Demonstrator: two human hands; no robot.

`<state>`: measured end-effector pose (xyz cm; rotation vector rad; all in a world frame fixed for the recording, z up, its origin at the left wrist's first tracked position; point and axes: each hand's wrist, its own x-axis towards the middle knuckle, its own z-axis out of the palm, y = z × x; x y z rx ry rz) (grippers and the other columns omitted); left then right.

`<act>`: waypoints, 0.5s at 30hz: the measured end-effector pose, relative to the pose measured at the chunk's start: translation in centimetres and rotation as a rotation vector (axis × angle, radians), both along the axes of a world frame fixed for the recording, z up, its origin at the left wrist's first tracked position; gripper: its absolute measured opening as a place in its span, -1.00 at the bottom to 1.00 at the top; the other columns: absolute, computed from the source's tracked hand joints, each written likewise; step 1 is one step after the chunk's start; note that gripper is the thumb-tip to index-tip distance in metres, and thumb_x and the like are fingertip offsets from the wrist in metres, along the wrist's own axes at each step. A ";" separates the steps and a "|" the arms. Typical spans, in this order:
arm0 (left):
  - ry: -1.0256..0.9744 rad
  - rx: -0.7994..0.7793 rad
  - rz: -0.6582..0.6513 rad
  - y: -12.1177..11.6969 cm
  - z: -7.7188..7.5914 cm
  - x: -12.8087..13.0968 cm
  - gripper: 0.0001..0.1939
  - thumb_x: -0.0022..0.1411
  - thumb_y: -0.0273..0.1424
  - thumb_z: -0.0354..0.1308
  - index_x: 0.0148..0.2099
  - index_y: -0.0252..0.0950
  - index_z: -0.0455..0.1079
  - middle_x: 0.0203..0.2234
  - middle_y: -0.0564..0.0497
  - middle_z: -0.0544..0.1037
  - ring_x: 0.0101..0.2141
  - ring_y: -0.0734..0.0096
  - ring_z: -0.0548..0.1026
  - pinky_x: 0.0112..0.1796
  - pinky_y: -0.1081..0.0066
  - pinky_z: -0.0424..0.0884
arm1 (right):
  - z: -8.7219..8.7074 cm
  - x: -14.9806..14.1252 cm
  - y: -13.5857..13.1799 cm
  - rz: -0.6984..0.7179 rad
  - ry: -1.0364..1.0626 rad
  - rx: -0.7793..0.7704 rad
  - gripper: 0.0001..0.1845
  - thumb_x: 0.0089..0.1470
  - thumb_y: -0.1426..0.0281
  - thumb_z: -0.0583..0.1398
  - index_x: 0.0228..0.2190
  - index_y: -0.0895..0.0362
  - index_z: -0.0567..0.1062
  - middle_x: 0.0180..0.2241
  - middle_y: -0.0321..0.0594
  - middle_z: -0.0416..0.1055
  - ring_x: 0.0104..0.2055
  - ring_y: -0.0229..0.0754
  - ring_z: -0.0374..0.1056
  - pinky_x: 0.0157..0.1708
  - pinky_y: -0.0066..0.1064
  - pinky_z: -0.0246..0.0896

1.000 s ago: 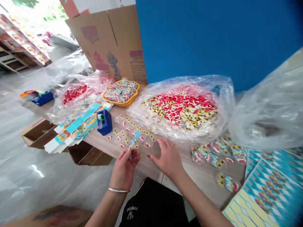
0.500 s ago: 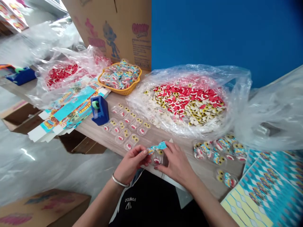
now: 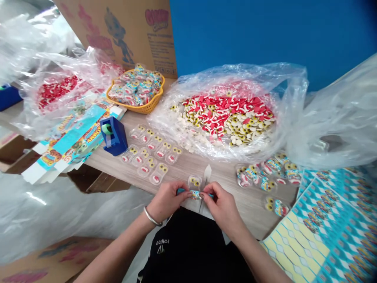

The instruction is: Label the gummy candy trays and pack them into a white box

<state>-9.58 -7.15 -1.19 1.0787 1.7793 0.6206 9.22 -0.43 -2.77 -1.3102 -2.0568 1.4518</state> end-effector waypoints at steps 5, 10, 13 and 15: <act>0.210 0.096 0.054 1.3 -1.1 -0.3 -0.67 0.08 -0.30 0.28 -0.14 -0.23 0.28 -0.57 0.19 0.34 -0.53 0.42 0.32 -0.44 0.44 0.17 | -0.3 -0.7 1.0 -0.030 -0.103 0.060 -0.93 0.10 0.37 0.17 -0.32 0.07 0.39 -0.41 -0.33 0.46 -0.38 -0.19 0.40 -0.35 -0.41 0.16; 0.280 0.118 0.016 2.3 -1.7 -0.5 -0.80 0.09 -0.36 0.26 -0.31 -0.22 0.26 -0.56 0.13 0.37 -0.49 0.36 0.35 -0.39 0.41 0.16 | -0.6 -1.7 1.7 0.079 -0.207 0.170 -0.76 0.15 0.39 0.12 -0.11 0.09 0.40 -0.33 -0.24 0.51 -0.32 -0.12 0.44 -0.29 -0.36 0.19; 0.329 0.108 0.019 2.4 -1.5 -0.1 -0.79 0.07 -0.34 0.28 -0.37 -0.20 0.27 -0.60 0.11 0.36 -0.50 0.31 0.36 -0.40 0.40 0.12 | -0.4 -2.0 2.0 0.184 -0.294 0.265 -0.69 0.17 0.46 0.09 -0.04 0.10 0.39 -0.21 -0.14 0.52 -0.18 -0.06 0.44 -0.20 -0.32 0.21; 0.375 0.081 0.080 1.8 -1.2 0.3 -0.77 0.04 -0.28 0.31 -0.39 -0.19 0.29 -0.63 0.09 0.35 -0.50 0.27 0.38 -0.40 0.40 0.09 | -0.1 -2.1 1.9 0.237 -0.345 0.289 -0.70 0.17 0.48 0.09 -0.04 0.10 0.40 -0.18 -0.12 0.51 -0.14 -0.05 0.44 -0.19 -0.32 0.21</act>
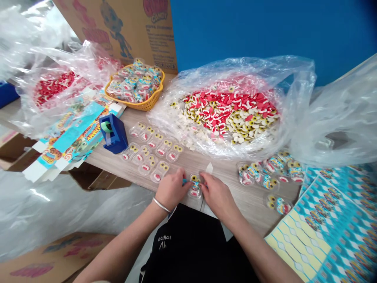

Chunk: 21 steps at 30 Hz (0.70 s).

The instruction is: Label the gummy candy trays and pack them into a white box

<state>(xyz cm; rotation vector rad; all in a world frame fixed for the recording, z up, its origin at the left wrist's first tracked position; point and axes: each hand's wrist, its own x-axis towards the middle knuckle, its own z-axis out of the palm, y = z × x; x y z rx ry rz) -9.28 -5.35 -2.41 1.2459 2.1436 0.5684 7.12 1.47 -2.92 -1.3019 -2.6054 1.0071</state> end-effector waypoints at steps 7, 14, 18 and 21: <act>-0.091 -0.132 0.280 -7.4 0.2 0.9 -0.58 0.00 0.00 0.30 -0.58 -0.21 0.34 -0.70 0.01 0.38 -0.51 0.20 0.45 -0.39 0.39 0.15 | 0.4 0.0 -3.0 0.085 -0.028 -0.042 -0.78 0.17 0.50 0.11 -0.13 0.09 0.40 -0.23 -0.16 0.52 -0.17 -0.05 0.44 -0.23 -0.33 0.21; -1.116 -0.032 0.788 -9.3 -2.1 4.5 -0.52 -0.09 -0.08 0.43 -0.25 -0.36 0.53 -0.39 -0.11 0.62 -0.42 0.34 0.56 -0.33 0.39 0.48 | 0.6 -0.7 -4.7 0.114 -0.023 -0.084 -0.76 0.13 0.51 0.14 -0.13 0.11 0.43 -0.23 -0.13 0.53 -0.19 -0.03 0.45 -0.26 -0.31 0.22; -1.164 0.095 0.867 -8.6 -1.8 5.4 -0.57 -0.17 -0.21 0.50 -0.31 -0.40 0.52 -0.50 -0.03 0.59 -0.53 0.49 0.50 -0.43 0.47 0.48 | 0.3 0.7 -4.2 -0.034 0.173 -0.328 -0.72 0.05 0.43 0.24 -0.14 0.09 0.48 -0.33 -0.23 0.52 -0.34 -0.15 0.42 -0.34 -0.38 0.22; -1.174 0.165 0.806 -7.9 -0.3 5.0 -0.63 -0.14 -0.24 0.49 -0.35 -0.38 0.52 -0.54 0.02 0.58 -0.55 0.52 0.48 -0.43 0.48 0.48 | 0.3 2.7 -3.4 -0.176 0.417 -0.648 -0.74 0.02 0.29 0.29 -0.22 0.11 0.53 -0.37 -0.27 0.51 -0.45 -0.26 0.33 -0.43 -0.45 0.17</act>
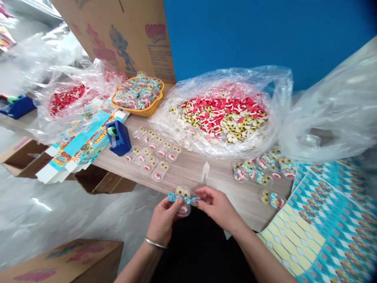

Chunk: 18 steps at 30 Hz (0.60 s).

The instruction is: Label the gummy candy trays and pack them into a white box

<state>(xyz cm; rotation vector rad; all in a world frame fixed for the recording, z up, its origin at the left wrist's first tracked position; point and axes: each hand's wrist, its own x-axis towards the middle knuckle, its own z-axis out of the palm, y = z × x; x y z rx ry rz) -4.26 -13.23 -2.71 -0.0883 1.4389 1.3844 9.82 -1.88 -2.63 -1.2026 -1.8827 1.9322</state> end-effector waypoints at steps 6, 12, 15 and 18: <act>-0.122 0.173 -0.189 3.2 3.4 1.6 -0.68 -0.12 -0.27 0.49 -0.36 -0.36 0.54 -0.54 0.01 0.57 -0.56 0.52 0.45 -0.47 0.51 0.40 | 1.4 3.9 1.8 -0.058 0.271 -0.302 -0.63 0.02 0.08 0.30 -0.47 0.15 0.47 -0.60 -0.41 0.27 -0.63 -0.41 -0.05 -0.63 -0.54 -0.23; -0.170 0.262 -0.431 5.9 4.6 5.0 -0.64 -0.17 -0.30 0.52 -0.40 -0.34 0.45 -0.59 0.06 0.53 -0.60 0.53 0.42 -0.53 0.52 0.36 | 2.7 5.8 2.5 0.003 0.383 -0.306 -0.58 -0.09 0.05 0.36 -0.49 0.16 0.46 -0.58 -0.42 0.24 -0.57 -0.40 -0.01 -0.57 -0.55 -0.14; -0.141 0.245 -0.407 6.8 4.4 6.2 -0.63 -0.15 -0.29 0.50 -0.39 -0.33 0.41 -0.61 0.09 0.51 -0.62 0.57 0.40 -0.55 0.55 0.35 | 2.1 6.3 2.2 -0.135 0.391 -0.250 -0.60 -0.07 0.08 0.36 -0.49 0.15 0.45 -0.59 -0.43 0.23 -0.58 -0.41 -0.01 -0.58 -0.55 -0.13; -0.136 0.241 -0.339 7.5 4.1 6.9 -0.62 -0.12 -0.26 0.49 -0.35 -0.34 0.42 -0.57 0.09 0.52 -0.60 0.59 0.41 -0.54 0.55 0.37 | 0.9 6.8 1.8 -0.337 0.380 -0.275 -0.58 -0.05 0.02 0.32 -0.43 0.13 0.43 -0.67 -0.50 0.17 -0.68 -0.42 -0.07 -0.67 -0.55 -0.21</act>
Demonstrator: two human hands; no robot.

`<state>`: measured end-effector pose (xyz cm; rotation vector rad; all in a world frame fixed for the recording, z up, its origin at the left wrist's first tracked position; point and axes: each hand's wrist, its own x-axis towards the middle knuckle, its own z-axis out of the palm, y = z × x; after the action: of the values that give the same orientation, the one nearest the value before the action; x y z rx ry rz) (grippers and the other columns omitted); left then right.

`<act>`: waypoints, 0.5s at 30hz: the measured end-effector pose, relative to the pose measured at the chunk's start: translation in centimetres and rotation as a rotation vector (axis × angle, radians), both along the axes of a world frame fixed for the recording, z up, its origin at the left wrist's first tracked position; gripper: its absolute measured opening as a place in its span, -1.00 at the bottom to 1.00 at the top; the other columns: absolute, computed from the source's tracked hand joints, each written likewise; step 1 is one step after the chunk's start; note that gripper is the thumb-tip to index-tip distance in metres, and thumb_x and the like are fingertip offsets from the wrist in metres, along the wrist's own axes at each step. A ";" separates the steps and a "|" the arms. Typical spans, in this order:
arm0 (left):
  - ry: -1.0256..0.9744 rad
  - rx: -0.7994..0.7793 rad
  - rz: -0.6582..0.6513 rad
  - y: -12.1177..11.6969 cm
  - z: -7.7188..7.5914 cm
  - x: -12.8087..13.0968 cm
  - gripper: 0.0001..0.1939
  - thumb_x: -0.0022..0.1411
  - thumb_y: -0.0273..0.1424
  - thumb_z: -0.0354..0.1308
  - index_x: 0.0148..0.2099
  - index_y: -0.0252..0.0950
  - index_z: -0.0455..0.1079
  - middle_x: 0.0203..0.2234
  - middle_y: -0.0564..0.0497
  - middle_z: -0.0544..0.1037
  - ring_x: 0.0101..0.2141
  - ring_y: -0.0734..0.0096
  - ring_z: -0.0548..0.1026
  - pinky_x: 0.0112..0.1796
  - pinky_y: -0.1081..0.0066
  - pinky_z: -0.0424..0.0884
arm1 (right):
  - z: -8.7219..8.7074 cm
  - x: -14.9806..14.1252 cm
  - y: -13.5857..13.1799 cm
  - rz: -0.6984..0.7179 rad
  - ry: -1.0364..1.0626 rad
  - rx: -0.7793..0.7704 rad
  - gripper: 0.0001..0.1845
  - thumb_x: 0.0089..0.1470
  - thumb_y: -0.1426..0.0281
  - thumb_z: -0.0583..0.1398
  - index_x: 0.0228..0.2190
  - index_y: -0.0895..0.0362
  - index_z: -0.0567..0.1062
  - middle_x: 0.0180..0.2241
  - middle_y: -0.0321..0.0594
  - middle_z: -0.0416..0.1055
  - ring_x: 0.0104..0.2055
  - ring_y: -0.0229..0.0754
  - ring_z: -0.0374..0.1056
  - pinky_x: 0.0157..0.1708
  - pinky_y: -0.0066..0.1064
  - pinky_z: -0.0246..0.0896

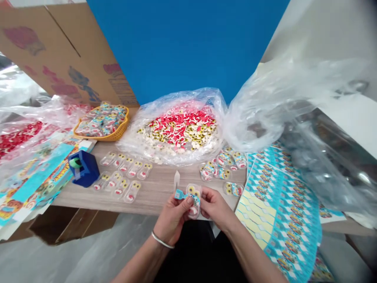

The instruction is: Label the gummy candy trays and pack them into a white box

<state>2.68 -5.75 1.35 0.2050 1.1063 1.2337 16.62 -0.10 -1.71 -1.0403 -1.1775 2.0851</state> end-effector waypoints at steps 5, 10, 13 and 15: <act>0.050 -0.007 0.153 0.7 -0.4 1.1 -0.61 -0.15 -0.28 0.50 -0.35 -0.31 0.40 -0.53 0.11 0.53 -0.57 0.57 0.45 -0.48 0.51 0.43 | 0.1 1.3 -1.0 -0.331 -0.189 0.140 -0.59 0.04 0.02 0.25 -0.31 0.12 0.51 -0.50 -0.30 0.41 -0.53 -0.27 0.25 -0.54 -0.46 0.15; 0.220 0.088 0.105 0.9 -0.4 2.6 -0.64 -0.10 -0.25 0.47 -0.36 -0.31 0.40 -0.49 0.07 0.56 -0.47 0.49 0.50 -0.37 0.47 0.45 | 1.8 1.3 -2.2 -0.303 -0.256 0.389 -0.69 0.12 0.11 0.22 -0.41 0.11 0.50 -0.41 -0.24 0.43 -0.32 -0.16 0.32 -0.27 -0.38 0.25; 0.264 0.084 0.039 0.9 -0.2 2.8 -0.66 -0.01 -0.18 0.40 -0.33 -0.31 0.43 -0.48 0.06 0.55 -0.45 0.46 0.49 -0.36 0.44 0.45 | 1.9 1.5 -2.3 -0.324 -0.231 0.356 -0.70 0.15 0.13 0.20 -0.42 0.11 0.48 -0.43 -0.26 0.43 -0.33 -0.17 0.32 -0.28 -0.40 0.24; 0.276 0.072 0.048 0.9 -0.1 2.6 -0.66 0.02 -0.15 0.38 -0.30 -0.30 0.45 -0.48 0.06 0.54 -0.45 0.47 0.48 -0.36 0.45 0.43 | 1.8 2.0 -2.2 -0.330 -0.242 0.339 -0.71 0.14 0.14 0.21 -0.39 0.11 0.50 -0.41 -0.27 0.44 -0.31 -0.16 0.33 -0.26 -0.41 0.23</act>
<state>5.24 -4.86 1.21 0.4155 1.3109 1.3162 18.62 -2.34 0.04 -1.2449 -1.3152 1.4788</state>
